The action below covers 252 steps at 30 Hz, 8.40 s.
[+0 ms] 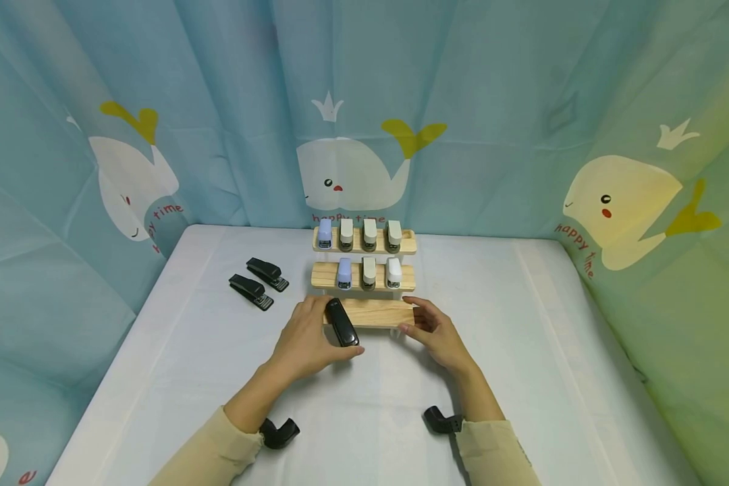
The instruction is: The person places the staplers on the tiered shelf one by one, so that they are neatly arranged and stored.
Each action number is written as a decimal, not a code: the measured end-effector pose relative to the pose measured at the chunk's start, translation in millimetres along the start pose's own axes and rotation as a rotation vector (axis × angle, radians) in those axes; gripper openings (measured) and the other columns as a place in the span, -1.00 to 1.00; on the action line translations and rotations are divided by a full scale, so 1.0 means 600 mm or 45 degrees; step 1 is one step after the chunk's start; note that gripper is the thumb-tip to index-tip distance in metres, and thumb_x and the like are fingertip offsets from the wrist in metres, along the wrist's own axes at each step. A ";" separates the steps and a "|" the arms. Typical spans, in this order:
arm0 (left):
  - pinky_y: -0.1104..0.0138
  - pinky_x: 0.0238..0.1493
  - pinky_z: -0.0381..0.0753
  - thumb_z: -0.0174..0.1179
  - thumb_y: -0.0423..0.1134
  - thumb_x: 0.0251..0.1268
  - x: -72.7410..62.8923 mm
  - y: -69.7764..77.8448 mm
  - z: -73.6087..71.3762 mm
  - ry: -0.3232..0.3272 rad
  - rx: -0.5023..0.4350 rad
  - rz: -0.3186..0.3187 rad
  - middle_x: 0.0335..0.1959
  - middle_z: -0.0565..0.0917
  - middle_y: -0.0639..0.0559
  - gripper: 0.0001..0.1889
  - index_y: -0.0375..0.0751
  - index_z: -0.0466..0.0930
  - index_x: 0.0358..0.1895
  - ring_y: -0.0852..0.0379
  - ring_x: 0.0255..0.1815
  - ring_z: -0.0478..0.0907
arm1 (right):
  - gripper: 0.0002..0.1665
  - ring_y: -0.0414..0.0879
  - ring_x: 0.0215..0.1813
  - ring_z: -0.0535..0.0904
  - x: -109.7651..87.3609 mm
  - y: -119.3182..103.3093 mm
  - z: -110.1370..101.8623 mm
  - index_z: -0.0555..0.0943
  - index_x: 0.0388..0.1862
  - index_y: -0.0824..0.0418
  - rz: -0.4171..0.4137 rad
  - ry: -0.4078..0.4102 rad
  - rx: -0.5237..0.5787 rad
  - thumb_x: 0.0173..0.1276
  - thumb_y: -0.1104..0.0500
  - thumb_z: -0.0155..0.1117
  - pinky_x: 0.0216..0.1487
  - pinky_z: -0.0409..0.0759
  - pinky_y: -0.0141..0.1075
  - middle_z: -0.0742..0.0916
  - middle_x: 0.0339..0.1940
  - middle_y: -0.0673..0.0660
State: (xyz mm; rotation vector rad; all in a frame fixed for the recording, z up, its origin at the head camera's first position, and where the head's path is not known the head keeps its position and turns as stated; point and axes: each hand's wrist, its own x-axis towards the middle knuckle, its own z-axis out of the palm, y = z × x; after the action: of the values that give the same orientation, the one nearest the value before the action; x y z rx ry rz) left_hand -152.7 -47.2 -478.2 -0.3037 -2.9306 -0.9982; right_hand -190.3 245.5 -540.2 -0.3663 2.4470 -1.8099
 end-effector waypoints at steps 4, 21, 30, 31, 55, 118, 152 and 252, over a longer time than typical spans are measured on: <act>0.00 0.16 0.61 0.57 0.42 -0.22 0.001 0.004 0.006 0.004 0.001 0.019 0.37 0.48 -0.13 0.19 -0.15 0.35 0.51 -0.10 0.26 0.45 | -0.32 -0.05 0.01 0.63 0.000 0.001 0.000 0.49 0.45 0.11 0.003 0.009 -0.013 0.38 0.20 0.47 0.02 0.61 -0.40 0.70 0.12 0.34; -0.06 0.40 0.50 0.54 0.38 -0.11 0.006 0.021 0.030 -0.013 -0.052 0.048 0.50 0.39 -0.17 0.24 -0.20 0.22 0.61 -0.15 0.49 0.37 | -0.31 -0.06 0.01 0.63 -0.001 0.000 0.000 0.49 0.46 0.11 0.006 0.004 -0.037 0.38 0.19 0.48 0.03 0.60 -0.41 0.70 0.12 0.33; -0.13 0.51 0.36 0.50 0.35 0.03 0.008 0.021 0.041 -0.043 -0.113 0.094 0.58 0.34 -0.13 0.20 -0.16 0.12 0.66 -0.20 0.60 0.24 | -0.31 -0.01 0.03 0.63 -0.001 -0.005 0.000 0.50 0.46 0.05 0.021 -0.001 -0.032 0.37 0.18 0.49 0.04 0.60 -0.39 0.71 0.13 0.30; -0.13 0.55 0.31 0.50 0.34 0.04 0.008 0.021 0.042 -0.047 -0.123 0.103 0.60 0.32 -0.13 0.20 -0.16 0.10 0.66 -0.22 0.62 0.22 | -0.30 -0.01 0.03 0.63 -0.001 -0.005 0.000 0.49 0.46 0.05 0.018 -0.002 -0.031 0.37 0.18 0.49 0.04 0.60 -0.39 0.71 0.13 0.31; -0.01 0.72 -0.10 0.35 0.37 0.22 0.033 0.037 0.059 -0.225 -0.134 0.202 0.68 0.15 -0.11 0.13 -0.18 0.05 0.67 -0.17 0.73 -0.02 | -0.30 0.02 0.04 0.64 -0.001 -0.004 0.000 0.48 0.47 0.04 0.009 -0.021 -0.009 0.38 0.18 0.48 0.04 0.62 -0.37 0.71 0.14 0.30; -0.09 0.54 0.34 0.41 0.38 0.13 0.029 0.037 0.081 0.049 -0.083 0.271 0.52 0.47 -0.05 -0.03 -0.01 0.37 0.55 -0.11 0.62 0.24 | -0.30 -0.03 0.02 0.62 0.001 -0.002 -0.002 0.47 0.47 0.09 0.003 -0.007 -0.025 0.39 0.20 0.46 0.04 0.59 -0.37 0.70 0.13 0.34; -0.09 0.48 0.43 0.42 0.15 0.29 -0.007 -0.042 0.016 0.163 -0.076 0.281 0.37 0.61 -0.02 -0.36 0.02 0.56 0.39 -0.10 0.50 0.41 | -0.31 0.03 0.02 0.61 -0.004 -0.001 -0.001 0.51 0.44 -0.02 0.033 -0.006 -0.033 0.36 0.16 0.50 0.02 0.60 -0.35 0.70 0.09 0.29; -0.30 0.38 0.35 0.27 0.53 0.14 0.065 -0.264 -0.115 0.101 0.049 -0.453 0.47 0.21 -0.54 0.25 -0.56 0.15 0.52 -0.50 0.50 0.13 | -0.31 0.03 0.04 0.60 -0.004 -0.004 -0.001 0.51 0.44 -0.04 0.045 0.003 -0.024 0.36 0.16 0.50 0.03 0.59 -0.34 0.69 0.10 0.28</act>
State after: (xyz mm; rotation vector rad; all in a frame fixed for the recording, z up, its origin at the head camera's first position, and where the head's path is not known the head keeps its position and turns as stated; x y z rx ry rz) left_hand -223.9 -204.9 -515.2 0.2627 -2.9863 -0.9571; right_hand -187.8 246.0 -537.7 -0.3196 2.4580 -1.7755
